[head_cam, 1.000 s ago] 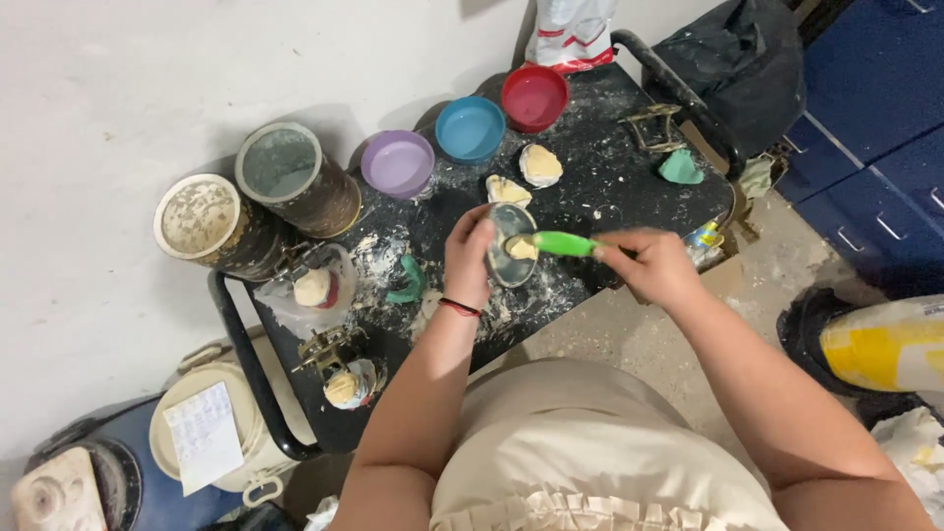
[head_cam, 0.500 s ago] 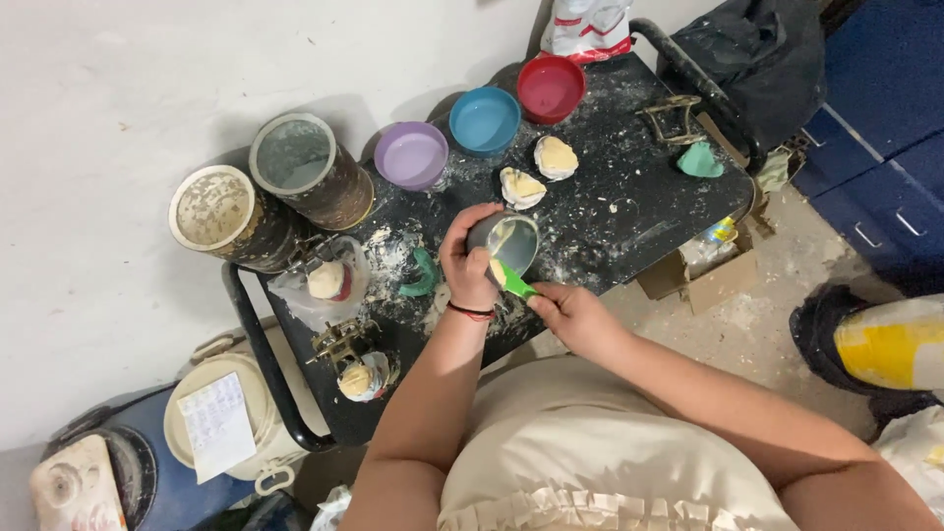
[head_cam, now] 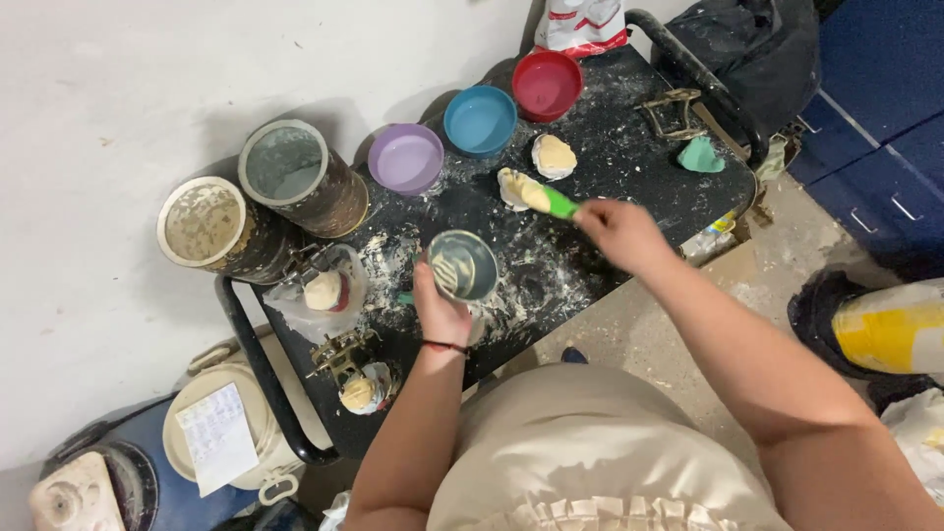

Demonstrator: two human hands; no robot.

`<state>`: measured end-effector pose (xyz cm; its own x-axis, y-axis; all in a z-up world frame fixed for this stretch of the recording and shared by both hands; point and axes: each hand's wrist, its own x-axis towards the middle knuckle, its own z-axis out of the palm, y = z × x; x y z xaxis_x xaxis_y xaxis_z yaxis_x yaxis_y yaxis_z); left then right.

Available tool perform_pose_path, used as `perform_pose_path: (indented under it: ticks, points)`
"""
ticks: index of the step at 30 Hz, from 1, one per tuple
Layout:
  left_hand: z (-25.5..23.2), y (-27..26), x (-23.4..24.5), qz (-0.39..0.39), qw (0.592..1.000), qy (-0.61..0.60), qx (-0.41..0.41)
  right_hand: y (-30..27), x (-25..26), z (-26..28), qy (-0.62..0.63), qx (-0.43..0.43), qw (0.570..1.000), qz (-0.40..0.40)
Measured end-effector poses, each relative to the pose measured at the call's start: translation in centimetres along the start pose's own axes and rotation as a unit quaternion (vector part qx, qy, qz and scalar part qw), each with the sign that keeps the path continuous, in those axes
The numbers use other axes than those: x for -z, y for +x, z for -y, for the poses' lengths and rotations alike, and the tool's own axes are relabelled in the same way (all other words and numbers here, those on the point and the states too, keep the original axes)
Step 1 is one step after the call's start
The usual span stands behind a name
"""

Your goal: Mixing a yellow dental material in a small container and applying it to dental impressions to create models.

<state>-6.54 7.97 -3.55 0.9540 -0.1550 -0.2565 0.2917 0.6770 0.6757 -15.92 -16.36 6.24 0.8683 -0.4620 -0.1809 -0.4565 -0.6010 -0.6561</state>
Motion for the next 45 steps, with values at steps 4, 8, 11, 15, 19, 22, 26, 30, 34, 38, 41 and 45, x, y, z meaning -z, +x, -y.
perform_pose_path:
  ticks: [4, 8, 11, 15, 19, 22, 26, 30, 34, 38, 41, 45]
  points:
    - [-0.2, -1.9, -0.1, 0.021, 0.999, 0.019, 0.019, 5.7, 0.0, -1.9, -0.087, 0.044, 0.995, -0.036]
    - [-0.2, -3.2, -1.1, 0.051, 0.999, -0.01, 0.009, 8.8, -1.8, -3.7, -0.253, 0.154, 0.952, -0.078]
    - [0.0, -3.1, -0.6, 0.057, 0.998, -0.001, 0.007, 9.3, -3.0, -5.3, -0.291, 0.223, 0.922, -0.125]
    - [0.2, -2.2, 0.3, 0.077, 0.996, 0.037, 0.018, 9.2, -2.2, -4.8, -0.278, 0.31, 0.892, -0.177]
    - [0.2, -2.6, 0.4, 0.075, 0.996, 0.04, 0.009, 9.1, -2.3, -4.9, -0.281, 0.338, 0.881, -0.174]
    - [0.2, -2.9, 0.0, 0.065, 0.997, 0.044, 0.012, 9.8, -2.4, -5.5, -0.272, 0.342, 0.878, -0.195]
    - [0.2, -2.9, -0.2, 0.064, 0.996, 0.053, 0.01, 11.2, -3.6, -7.7, -0.285, 0.332, 0.874, -0.212]
    - [0.2, -3.1, 0.0, 0.06, 0.996, 0.061, 0.009, 10.5, -3.3, -7.4, -0.285, 0.33, 0.875, -0.212]
    - [0.4, -3.5, -0.4, 0.049, 0.997, 0.058, 0.007, 10.9, -3.1, -8.5, -0.279, 0.322, 0.879, -0.216]
    - [0.2, -3.4, -1.0, 0.049, 0.997, 0.052, 0.002, 10.9, -2.5, -8.1, -0.262, 0.316, 0.89, -0.2]
    - [0.2, -4.0, -1.0, 0.046, 0.998, 0.053, 0.002, 10.8, -3.1, -9.5, -0.248, 0.307, 0.899, -0.19]
    - [0.2, -3.9, -0.9, 0.057, 0.997, 0.049, -0.001, 10.9, -3.7, -10.0, -0.238, 0.294, 0.908, -0.182]
